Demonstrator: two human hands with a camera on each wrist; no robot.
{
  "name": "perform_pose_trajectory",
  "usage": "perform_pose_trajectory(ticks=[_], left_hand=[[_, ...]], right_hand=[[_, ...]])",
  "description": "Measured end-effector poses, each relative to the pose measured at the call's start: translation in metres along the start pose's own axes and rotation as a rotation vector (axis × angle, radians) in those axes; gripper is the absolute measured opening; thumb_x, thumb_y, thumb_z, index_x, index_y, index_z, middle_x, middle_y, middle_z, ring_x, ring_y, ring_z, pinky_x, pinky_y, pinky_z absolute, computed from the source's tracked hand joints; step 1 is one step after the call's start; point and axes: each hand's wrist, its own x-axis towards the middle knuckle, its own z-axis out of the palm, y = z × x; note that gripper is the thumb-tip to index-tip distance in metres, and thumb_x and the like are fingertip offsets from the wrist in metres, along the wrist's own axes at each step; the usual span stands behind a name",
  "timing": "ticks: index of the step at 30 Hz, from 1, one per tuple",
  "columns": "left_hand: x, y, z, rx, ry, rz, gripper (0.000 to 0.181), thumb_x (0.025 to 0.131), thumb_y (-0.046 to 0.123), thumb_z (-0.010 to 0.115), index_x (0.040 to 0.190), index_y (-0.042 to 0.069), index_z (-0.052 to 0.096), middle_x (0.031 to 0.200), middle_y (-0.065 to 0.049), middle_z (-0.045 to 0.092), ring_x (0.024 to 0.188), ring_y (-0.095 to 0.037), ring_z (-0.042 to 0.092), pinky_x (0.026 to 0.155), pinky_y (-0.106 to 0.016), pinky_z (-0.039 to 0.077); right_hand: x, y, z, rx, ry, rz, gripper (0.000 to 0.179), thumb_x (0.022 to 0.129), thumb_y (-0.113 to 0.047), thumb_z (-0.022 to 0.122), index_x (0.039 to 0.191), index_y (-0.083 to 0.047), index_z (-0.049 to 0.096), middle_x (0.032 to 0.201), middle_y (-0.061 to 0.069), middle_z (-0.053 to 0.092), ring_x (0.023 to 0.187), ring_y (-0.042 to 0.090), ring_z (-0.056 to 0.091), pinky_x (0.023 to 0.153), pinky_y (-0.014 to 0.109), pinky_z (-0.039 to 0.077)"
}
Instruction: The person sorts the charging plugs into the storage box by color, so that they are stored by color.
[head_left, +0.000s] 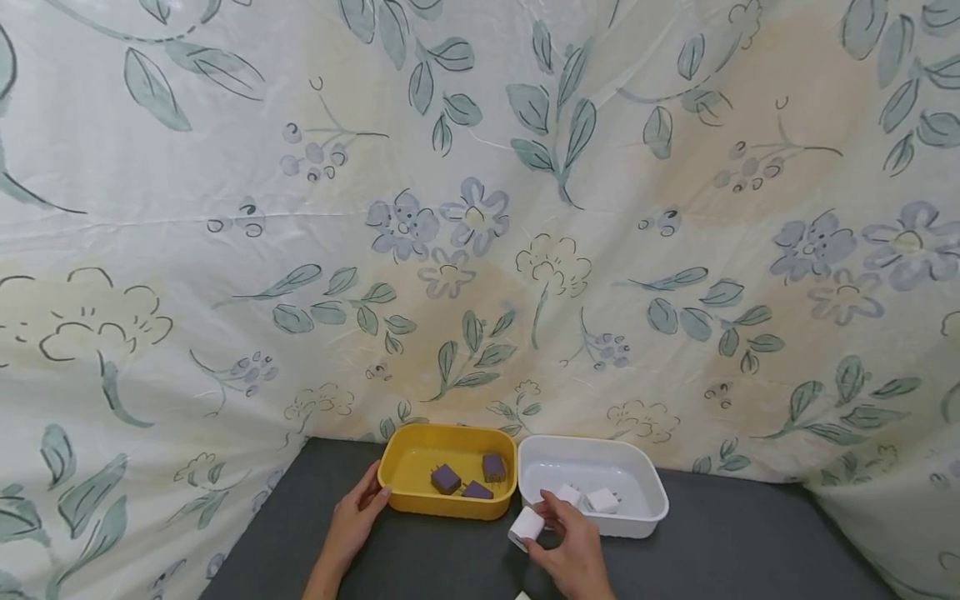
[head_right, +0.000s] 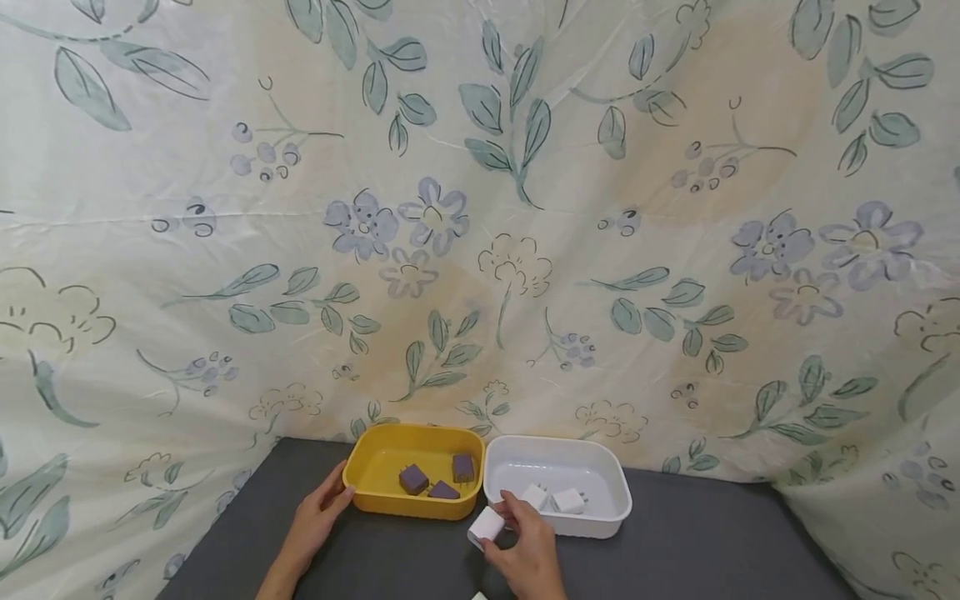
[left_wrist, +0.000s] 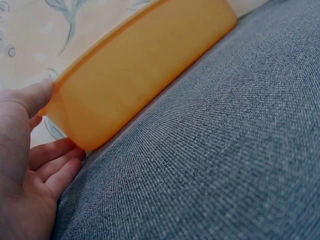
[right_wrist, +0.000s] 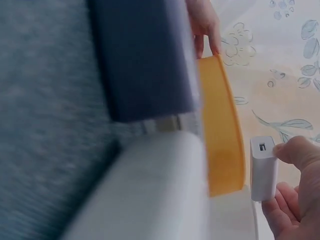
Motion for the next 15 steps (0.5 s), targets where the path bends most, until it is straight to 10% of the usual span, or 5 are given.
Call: perform_pose_trajectory(ticks=[15], left_hand=[[0.0,-0.001,0.0,-0.018,0.006,-0.002,0.062,0.086,0.046,0.059,0.141,0.028,0.038,0.139,-0.004,0.048,0.123,-0.02,0.05,0.098,-0.036,0.045]], right_hand=[[0.017,0.004,-0.004,-0.046,0.246,-0.17,0.063,0.054,-0.001,0.085,0.113,0.001,0.061,0.089,0.002,0.066,0.083,0.016,0.066,0.073,0.023,0.056]])
